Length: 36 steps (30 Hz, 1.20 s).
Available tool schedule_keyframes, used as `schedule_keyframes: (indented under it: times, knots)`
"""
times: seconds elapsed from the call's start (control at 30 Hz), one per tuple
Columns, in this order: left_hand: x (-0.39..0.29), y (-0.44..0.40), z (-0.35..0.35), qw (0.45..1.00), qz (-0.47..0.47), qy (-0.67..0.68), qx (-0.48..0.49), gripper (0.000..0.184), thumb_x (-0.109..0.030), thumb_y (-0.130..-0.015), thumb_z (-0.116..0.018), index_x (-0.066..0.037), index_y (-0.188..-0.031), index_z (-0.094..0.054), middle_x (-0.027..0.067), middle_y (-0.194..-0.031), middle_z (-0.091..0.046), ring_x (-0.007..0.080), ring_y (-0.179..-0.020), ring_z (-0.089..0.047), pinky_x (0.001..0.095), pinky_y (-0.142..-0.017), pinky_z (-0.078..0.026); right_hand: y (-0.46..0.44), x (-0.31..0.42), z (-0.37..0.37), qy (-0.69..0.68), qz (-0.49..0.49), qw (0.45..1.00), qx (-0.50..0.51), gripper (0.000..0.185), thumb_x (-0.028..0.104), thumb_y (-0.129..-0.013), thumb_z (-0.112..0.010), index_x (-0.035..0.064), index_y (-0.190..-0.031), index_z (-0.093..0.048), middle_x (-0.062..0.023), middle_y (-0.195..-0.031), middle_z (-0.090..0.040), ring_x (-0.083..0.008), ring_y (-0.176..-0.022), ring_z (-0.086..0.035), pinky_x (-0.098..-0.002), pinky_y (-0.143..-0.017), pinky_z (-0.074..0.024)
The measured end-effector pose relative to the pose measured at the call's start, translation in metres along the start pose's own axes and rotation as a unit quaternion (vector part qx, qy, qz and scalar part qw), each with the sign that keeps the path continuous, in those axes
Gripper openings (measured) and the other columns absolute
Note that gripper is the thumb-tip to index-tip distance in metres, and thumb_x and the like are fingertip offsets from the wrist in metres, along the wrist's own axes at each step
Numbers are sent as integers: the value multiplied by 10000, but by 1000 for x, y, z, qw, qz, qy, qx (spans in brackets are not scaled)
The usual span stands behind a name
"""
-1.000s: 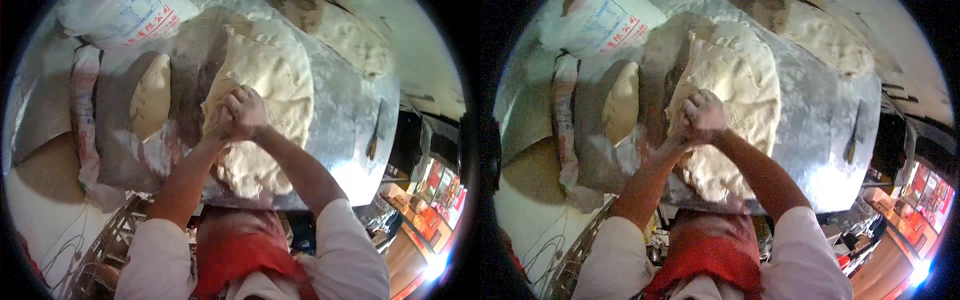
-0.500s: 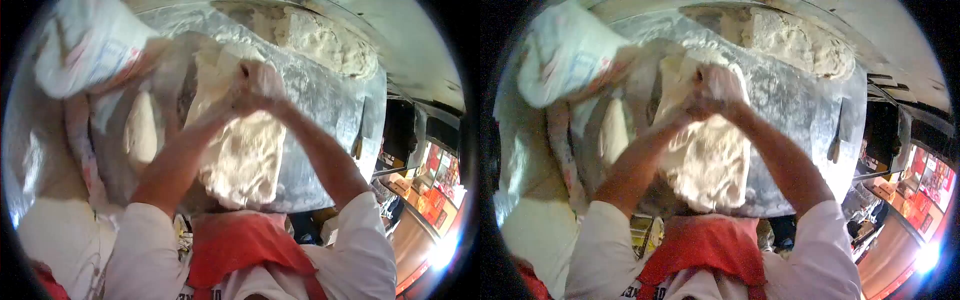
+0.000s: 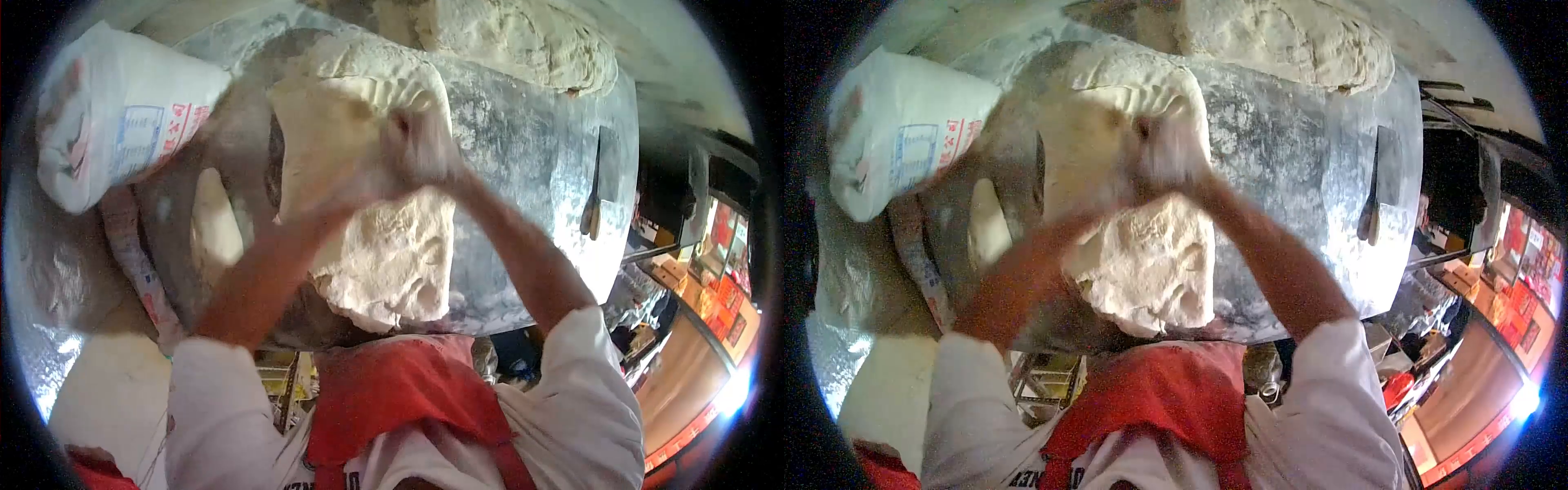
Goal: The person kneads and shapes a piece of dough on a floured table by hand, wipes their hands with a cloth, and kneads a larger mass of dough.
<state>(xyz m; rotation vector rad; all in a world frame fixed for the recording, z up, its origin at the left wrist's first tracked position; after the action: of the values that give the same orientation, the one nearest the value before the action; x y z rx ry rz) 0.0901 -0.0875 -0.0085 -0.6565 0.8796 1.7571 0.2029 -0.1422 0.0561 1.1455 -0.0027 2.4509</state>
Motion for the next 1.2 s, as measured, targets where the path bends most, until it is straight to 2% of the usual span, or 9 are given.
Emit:
schedule_keyframes:
  times: [0.1, 0.3, 0.4, 0.47, 0.57, 0.7, 1.03, 1.13, 1.2]
  knots:
    - [13, 21, -60, 978, -65, -9, -197, 314, -212, -940, -603, -64, -1217, -582, 133, -1095, -610, 243, -1077, -591, 337, -888, -512, 44, -46, -45, 8, 156, 975, -155, 438, 268, -786, -646, 2, -1133, -668, -219, -1129, -671, -385, -1023, -678, -439, -818, -593]
    - [22, -17, -53, 999, 0, 38, -25, 317, -169, -956, -604, -39, -1240, -552, 140, -1087, -589, 231, -1105, -562, 307, -877, -513, 10, -46, -35, 29, 235, 939, -252, 216, 210, -831, -612, 3, -893, -613, -194, -864, -576, -392, -758, -590, -455, -664, -503]
    - [-25, 27, -35, 958, -4, -287, -4, 331, -158, -944, -600, -29, -1242, -538, 173, -1117, -584, 256, -1145, -561, 355, -906, -519, 65, 14, -4, -22, -19, 996, -87, 315, 233, -892, -590, 13, -1109, -651, -249, -1120, -638, -419, -962, -645, -489, -797, -559]
    - [-41, 81, -66, 999, 38, 27, 21, 397, -196, -915, -621, 9, -1241, -523, 193, -1192, -581, 325, -1185, -561, 428, -959, -496, 117, 24, -4, -90, -103, 984, 114, 284, 218, -925, -574, 32, -1122, -662, -236, -1136, -645, -408, -990, -654, -469, -858, -569]
    - [-24, 112, -141, 972, -49, -62, -220, 481, -292, -866, -667, 10, -1214, -527, 197, -1141, -624, 344, -1099, -630, 441, -986, -496, 162, -22, -63, -53, 185, 970, -148, 200, 211, -860, -607, 75, -1000, -649, -200, -1107, -650, -345, -940, -662, -455, -820, -589]
    - [-39, 93, -115, 990, 48, -121, -51, 445, -304, -835, -695, -62, -1187, -570, 174, -1158, -620, 332, -1016, -652, 446, -927, -524, 151, -39, -58, -16, 181, 979, -96, 228, 230, -851, -620, 86, -1027, -610, -162, -967, -597, -350, -868, -633, -492, -737, -545]
    - [-54, 212, -189, 981, 37, 34, -190, 375, -290, -943, -646, -72, -1234, -554, 95, -1203, -606, 234, -1076, -578, 348, -953, -498, 264, -21, -112, 49, 189, 980, -38, 321, 292, -847, -656, 143, -1132, -657, -138, -1206, -650, -268, -993, -677, -488, -813, -583]
    - [-54, 220, -184, 985, 167, 26, -18, 345, -278, -982, -627, -77, -1250, -546, 68, -1219, -600, 201, -1090, -555, 314, -959, -491, 256, -15, -108, 59, 177, 982, -42, 280, 238, -733, -706, 86, -947, -611, -129, -985, -620, -330, -883, -627, -458, -696, -526]
    - [-25, 202, -213, 977, 51, -107, -175, 285, -269, -996, -606, -62, -1192, -591, 37, -1060, -643, 187, -987, -603, 326, -905, -530, 243, -24, -116, 67, 235, 961, -133, 221, 263, -816, -681, 78, -912, -609, -142, -932, -622, -299, -815, -620, -451, -691, -521]
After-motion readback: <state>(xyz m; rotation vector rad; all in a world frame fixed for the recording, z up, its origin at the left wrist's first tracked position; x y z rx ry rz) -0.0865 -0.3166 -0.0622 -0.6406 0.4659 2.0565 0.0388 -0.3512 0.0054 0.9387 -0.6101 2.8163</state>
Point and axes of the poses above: each hand's wrist, its own y-axis away from the middle knuckle, its own z-axis out of the back of the hand, x = y × z, the point moved 2 cm from there along -y, towards the middle knuckle
